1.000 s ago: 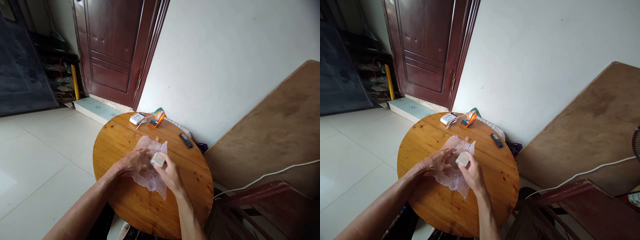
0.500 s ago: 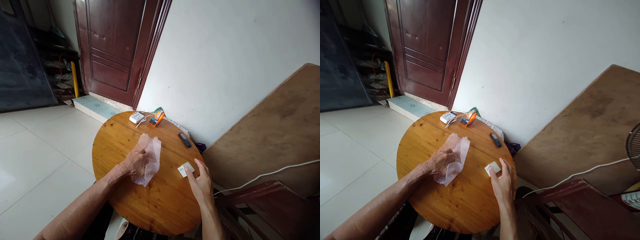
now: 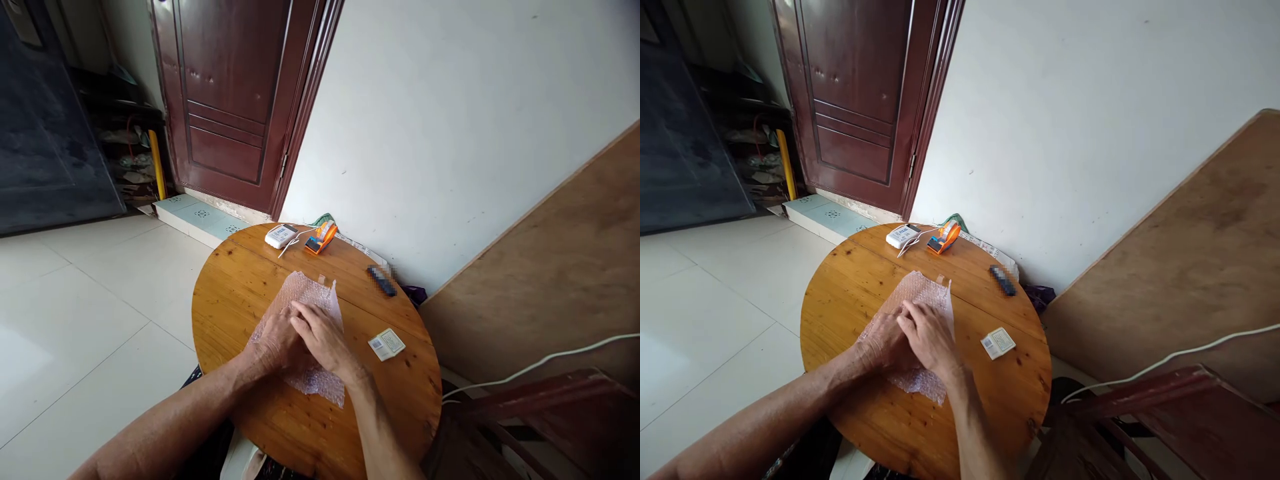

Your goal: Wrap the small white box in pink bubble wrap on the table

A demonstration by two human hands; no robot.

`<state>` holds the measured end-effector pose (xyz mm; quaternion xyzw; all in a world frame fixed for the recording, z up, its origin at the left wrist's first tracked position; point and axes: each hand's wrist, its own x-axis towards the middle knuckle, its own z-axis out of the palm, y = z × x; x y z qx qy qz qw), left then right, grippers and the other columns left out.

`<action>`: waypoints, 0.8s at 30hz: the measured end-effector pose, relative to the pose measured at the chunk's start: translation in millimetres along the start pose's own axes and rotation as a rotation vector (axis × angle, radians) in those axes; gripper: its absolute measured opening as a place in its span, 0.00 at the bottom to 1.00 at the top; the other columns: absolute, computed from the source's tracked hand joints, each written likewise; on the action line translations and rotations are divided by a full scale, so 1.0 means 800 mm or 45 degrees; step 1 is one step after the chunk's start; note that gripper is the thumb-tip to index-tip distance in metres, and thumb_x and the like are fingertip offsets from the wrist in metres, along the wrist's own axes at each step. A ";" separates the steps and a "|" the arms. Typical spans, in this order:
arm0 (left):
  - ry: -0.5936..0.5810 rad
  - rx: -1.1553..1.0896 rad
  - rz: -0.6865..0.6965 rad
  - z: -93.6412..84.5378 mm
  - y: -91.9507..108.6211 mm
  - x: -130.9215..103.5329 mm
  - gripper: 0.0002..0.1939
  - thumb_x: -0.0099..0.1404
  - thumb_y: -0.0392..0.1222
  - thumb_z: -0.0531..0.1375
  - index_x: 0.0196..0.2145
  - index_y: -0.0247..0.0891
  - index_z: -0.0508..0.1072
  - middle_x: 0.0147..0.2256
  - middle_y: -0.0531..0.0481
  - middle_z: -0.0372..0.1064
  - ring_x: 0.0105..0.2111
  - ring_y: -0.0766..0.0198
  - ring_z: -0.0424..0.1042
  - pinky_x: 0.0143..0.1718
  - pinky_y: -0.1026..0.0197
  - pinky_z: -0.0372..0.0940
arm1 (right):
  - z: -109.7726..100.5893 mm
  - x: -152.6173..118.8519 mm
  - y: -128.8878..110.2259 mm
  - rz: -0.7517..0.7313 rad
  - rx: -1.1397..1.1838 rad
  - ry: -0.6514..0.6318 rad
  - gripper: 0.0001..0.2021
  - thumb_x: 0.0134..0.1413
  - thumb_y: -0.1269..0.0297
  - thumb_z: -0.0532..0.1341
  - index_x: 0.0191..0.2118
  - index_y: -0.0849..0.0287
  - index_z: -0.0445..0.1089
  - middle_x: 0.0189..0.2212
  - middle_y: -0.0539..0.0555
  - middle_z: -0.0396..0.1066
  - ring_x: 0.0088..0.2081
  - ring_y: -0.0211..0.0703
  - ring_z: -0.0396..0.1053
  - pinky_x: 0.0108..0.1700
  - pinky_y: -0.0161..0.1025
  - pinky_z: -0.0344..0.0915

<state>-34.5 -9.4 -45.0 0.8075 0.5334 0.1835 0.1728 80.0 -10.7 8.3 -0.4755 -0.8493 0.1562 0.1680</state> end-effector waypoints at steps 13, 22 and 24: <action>-0.013 0.190 -0.115 -0.033 -0.013 0.000 0.15 0.66 0.50 0.55 0.43 0.39 0.73 0.47 0.43 0.68 0.46 0.52 0.72 0.42 0.55 0.69 | 0.028 -0.035 0.112 0.307 -0.264 0.217 0.26 0.63 0.58 0.53 0.63 0.62 0.59 0.62 0.64 0.61 0.64 0.55 0.57 0.63 0.55 0.56; 0.112 0.363 -0.109 -0.031 -0.023 0.003 0.23 0.60 0.60 0.59 0.41 0.36 0.75 0.46 0.38 0.69 0.49 0.45 0.65 0.49 0.46 0.61 | 0.025 -0.014 0.119 0.373 -0.402 0.268 0.24 0.62 0.62 0.52 0.63 0.63 0.61 0.64 0.66 0.57 0.65 0.58 0.55 0.61 0.56 0.57; 0.137 0.377 -0.094 -0.026 -0.022 0.002 0.28 0.59 0.64 0.57 0.41 0.35 0.75 0.47 0.36 0.68 0.48 0.44 0.64 0.48 0.44 0.61 | 0.022 -0.019 0.115 0.378 -0.435 0.352 0.25 0.62 0.60 0.53 0.62 0.63 0.61 0.64 0.66 0.57 0.64 0.60 0.55 0.59 0.57 0.58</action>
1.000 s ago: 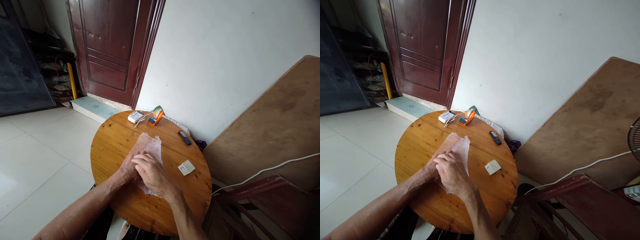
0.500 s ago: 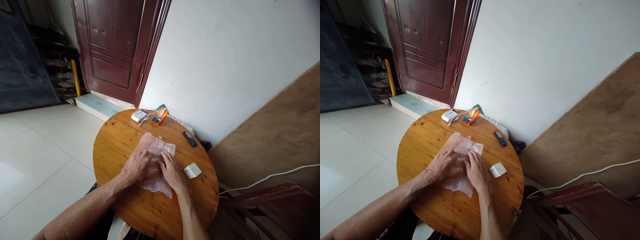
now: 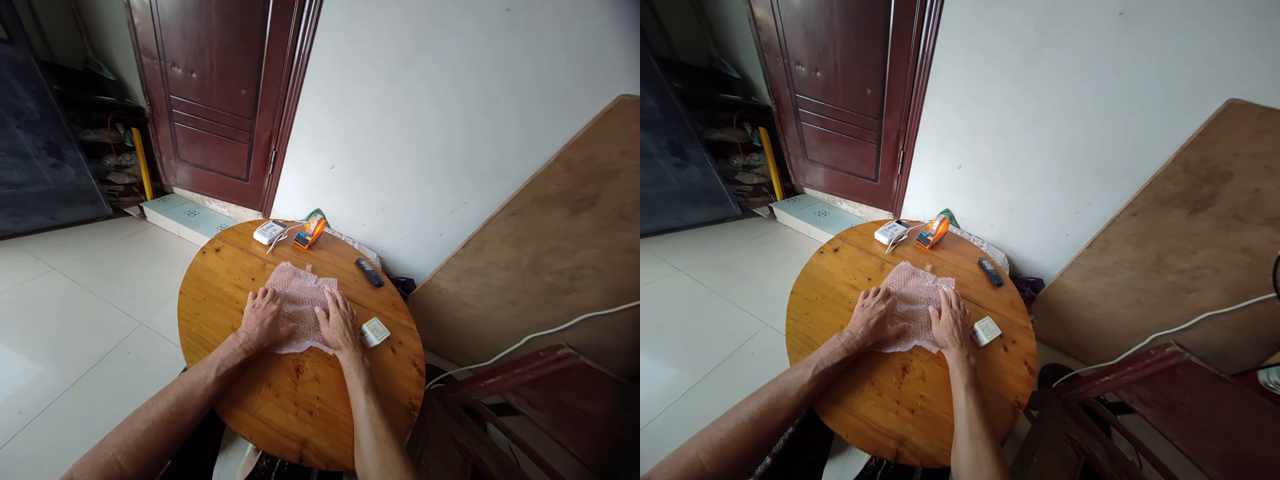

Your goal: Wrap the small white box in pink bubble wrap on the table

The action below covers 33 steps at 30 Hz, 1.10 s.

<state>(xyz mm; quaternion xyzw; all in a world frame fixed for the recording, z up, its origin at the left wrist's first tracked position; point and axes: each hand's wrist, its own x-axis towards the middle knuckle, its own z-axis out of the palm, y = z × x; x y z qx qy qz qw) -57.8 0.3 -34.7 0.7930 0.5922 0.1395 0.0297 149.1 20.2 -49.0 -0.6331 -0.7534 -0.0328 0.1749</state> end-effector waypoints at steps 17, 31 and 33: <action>-0.051 0.046 0.134 -0.021 0.014 -0.013 0.30 0.56 0.60 0.62 0.49 0.35 0.71 0.58 0.32 0.61 0.60 0.40 0.58 0.59 0.34 0.50 | -0.023 -0.017 -0.002 -0.029 0.142 -0.230 0.23 0.58 0.66 0.56 0.59 0.61 0.65 0.63 0.60 0.61 0.65 0.52 0.55 0.64 0.51 0.53; -0.114 -0.219 0.340 0.023 0.040 -0.016 0.43 0.60 0.73 0.49 0.64 0.43 0.59 0.68 0.36 0.47 0.68 0.39 0.42 0.62 0.26 0.36 | -0.017 -0.011 0.003 -0.108 0.160 0.198 0.20 0.58 0.72 0.49 0.51 0.61 0.72 0.53 0.60 0.72 0.61 0.52 0.60 0.62 0.50 0.57; -0.121 -0.223 0.329 0.023 0.041 -0.017 0.44 0.59 0.74 0.49 0.64 0.43 0.60 0.67 0.36 0.47 0.67 0.38 0.43 0.62 0.25 0.34 | -0.033 -0.011 0.008 -0.045 0.158 0.339 0.18 0.59 0.68 0.51 0.49 0.60 0.72 0.52 0.61 0.72 0.60 0.54 0.60 0.61 0.52 0.56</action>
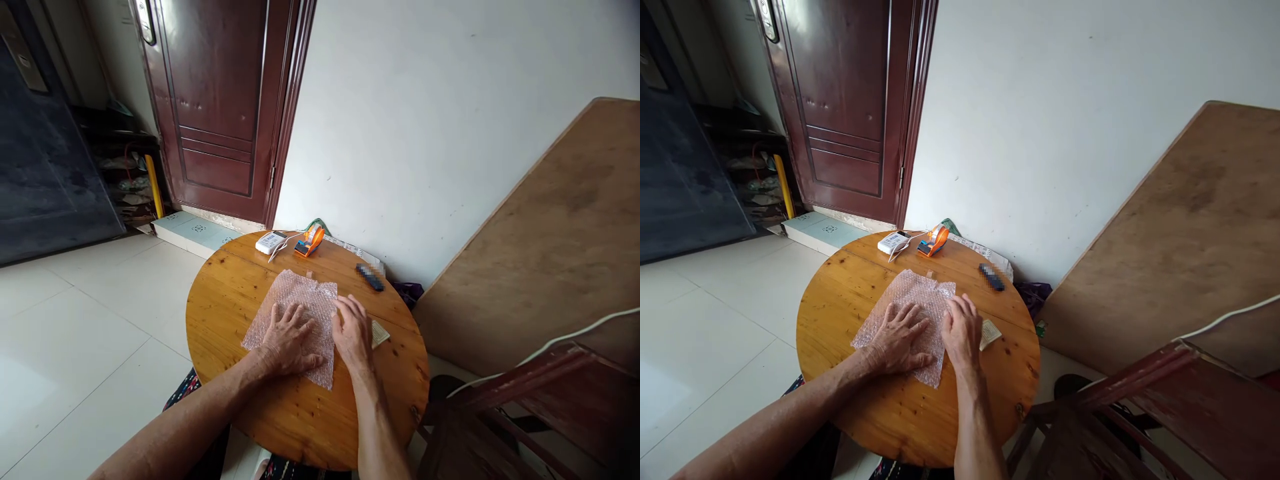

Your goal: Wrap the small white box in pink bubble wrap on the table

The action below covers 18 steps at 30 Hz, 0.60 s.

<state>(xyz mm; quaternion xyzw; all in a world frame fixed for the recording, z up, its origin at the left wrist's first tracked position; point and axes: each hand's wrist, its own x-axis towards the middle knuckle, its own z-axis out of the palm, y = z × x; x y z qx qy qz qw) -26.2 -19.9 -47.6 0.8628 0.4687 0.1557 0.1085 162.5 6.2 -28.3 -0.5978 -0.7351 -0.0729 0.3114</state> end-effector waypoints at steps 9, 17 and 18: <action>-0.028 -0.046 -0.016 -0.003 0.002 0.003 0.44 0.59 0.74 0.50 0.63 0.42 0.60 0.68 0.34 0.45 0.68 0.37 0.41 0.61 0.24 0.32 | -0.048 -0.042 0.075 0.673 0.009 -0.103 0.28 0.43 0.58 0.63 0.54 0.56 0.69 0.49 0.64 0.73 0.48 0.63 0.71 0.47 0.54 0.65; -0.022 -0.057 -0.016 -0.004 0.004 0.004 0.44 0.59 0.73 0.51 0.64 0.42 0.58 0.68 0.34 0.45 0.68 0.36 0.40 0.61 0.24 0.31 | -0.032 0.008 -0.020 0.637 1.255 -0.216 0.28 0.39 0.52 0.69 0.48 0.59 0.72 0.43 0.57 0.77 0.44 0.52 0.74 0.43 0.42 0.69; -0.026 -0.057 -0.023 -0.005 0.004 0.004 0.44 0.59 0.72 0.52 0.65 0.43 0.57 0.68 0.34 0.44 0.68 0.36 0.40 0.61 0.24 0.31 | -0.022 0.016 -0.029 0.646 1.323 -0.280 0.28 0.38 0.52 0.70 0.47 0.60 0.72 0.42 0.57 0.78 0.43 0.51 0.74 0.41 0.40 0.69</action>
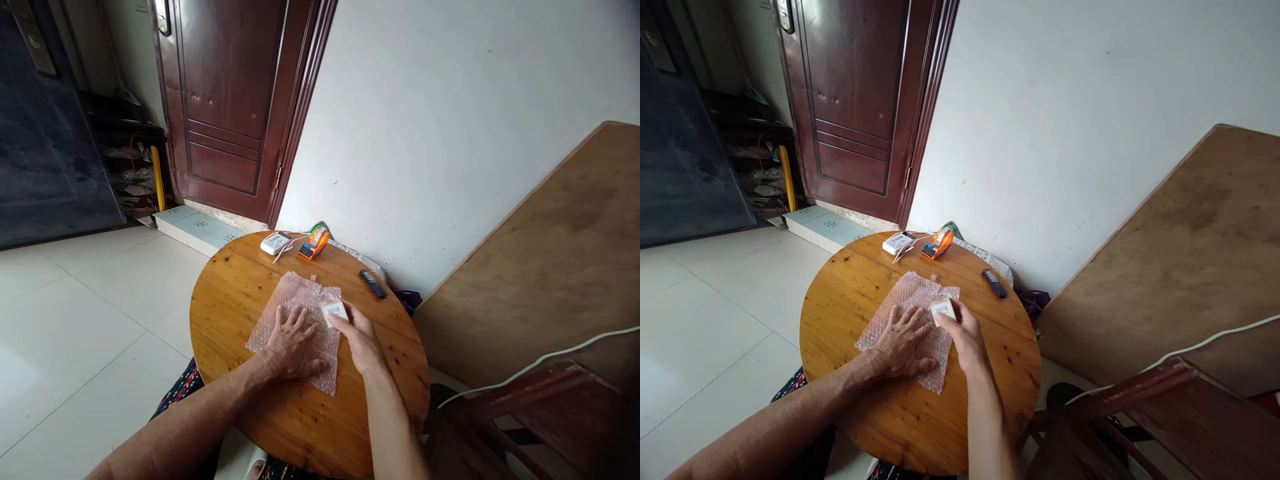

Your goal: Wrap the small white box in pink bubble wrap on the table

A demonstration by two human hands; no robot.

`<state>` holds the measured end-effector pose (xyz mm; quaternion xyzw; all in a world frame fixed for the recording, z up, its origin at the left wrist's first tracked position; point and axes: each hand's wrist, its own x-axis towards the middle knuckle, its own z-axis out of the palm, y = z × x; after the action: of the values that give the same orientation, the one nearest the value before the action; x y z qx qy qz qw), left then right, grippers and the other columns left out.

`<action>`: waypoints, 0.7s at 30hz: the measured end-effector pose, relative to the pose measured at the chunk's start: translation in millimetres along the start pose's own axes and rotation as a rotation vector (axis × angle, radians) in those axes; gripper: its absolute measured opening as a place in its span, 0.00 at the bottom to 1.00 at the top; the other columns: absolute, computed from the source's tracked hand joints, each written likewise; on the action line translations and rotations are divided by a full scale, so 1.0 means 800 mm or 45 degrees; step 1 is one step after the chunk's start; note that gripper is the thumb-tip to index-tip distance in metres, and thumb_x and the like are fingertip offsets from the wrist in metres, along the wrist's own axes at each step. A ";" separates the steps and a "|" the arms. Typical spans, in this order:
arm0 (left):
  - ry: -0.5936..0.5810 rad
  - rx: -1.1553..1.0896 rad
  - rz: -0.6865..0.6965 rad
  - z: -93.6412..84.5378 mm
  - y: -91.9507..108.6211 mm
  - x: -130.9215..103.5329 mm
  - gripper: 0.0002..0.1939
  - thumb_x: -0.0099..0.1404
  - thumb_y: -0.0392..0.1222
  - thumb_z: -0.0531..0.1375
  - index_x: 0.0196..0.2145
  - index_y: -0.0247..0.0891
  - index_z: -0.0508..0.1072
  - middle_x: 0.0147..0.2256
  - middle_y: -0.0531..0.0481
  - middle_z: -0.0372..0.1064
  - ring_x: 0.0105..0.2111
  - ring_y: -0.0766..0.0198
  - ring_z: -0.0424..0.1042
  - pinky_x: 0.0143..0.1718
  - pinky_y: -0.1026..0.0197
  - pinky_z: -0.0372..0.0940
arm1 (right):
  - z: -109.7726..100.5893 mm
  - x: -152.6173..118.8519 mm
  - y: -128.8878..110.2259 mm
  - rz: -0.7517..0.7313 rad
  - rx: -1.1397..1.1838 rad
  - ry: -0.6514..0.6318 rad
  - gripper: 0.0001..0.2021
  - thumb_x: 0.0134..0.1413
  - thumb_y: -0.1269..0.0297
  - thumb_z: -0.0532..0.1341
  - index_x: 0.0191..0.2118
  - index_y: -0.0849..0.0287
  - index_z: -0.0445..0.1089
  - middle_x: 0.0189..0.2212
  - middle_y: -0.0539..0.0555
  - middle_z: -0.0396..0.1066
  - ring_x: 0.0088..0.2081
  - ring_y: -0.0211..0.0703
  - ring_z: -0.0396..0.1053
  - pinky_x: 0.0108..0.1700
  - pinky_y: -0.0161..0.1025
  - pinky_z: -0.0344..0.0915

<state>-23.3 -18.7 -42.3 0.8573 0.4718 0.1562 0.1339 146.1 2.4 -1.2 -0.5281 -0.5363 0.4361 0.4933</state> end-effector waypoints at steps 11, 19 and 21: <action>-0.044 -0.070 -0.030 -0.021 -0.008 0.003 0.36 0.63 0.67 0.53 0.62 0.45 0.62 0.66 0.37 0.51 0.67 0.40 0.45 0.63 0.28 0.40 | 0.010 0.027 0.044 0.203 0.192 0.068 0.22 0.36 0.54 0.72 0.38 0.60 0.74 0.35 0.55 0.77 0.34 0.43 0.73 0.32 0.36 0.71; -0.013 0.033 -0.126 -0.035 -0.058 -0.014 0.43 0.54 0.61 0.64 0.63 0.43 0.59 0.64 0.39 0.55 0.66 0.43 0.49 0.64 0.30 0.41 | 0.017 0.023 0.046 0.016 -0.129 -0.030 0.26 0.39 0.57 0.69 0.48 0.59 0.71 0.40 0.54 0.77 0.41 0.49 0.74 0.43 0.44 0.71; 0.031 0.012 -0.119 -0.028 -0.063 -0.020 0.47 0.53 0.62 0.64 0.65 0.41 0.56 0.65 0.39 0.54 0.67 0.44 0.48 0.65 0.34 0.39 | 0.018 0.020 0.046 -0.093 -0.309 -0.091 0.27 0.40 0.60 0.67 0.51 0.58 0.69 0.43 0.55 0.76 0.44 0.49 0.73 0.49 0.46 0.69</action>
<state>-78.7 -4.1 -43.3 0.8331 0.5136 0.1581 0.1311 137.2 21.2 -38.5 -0.5480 -0.6212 0.3683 0.4221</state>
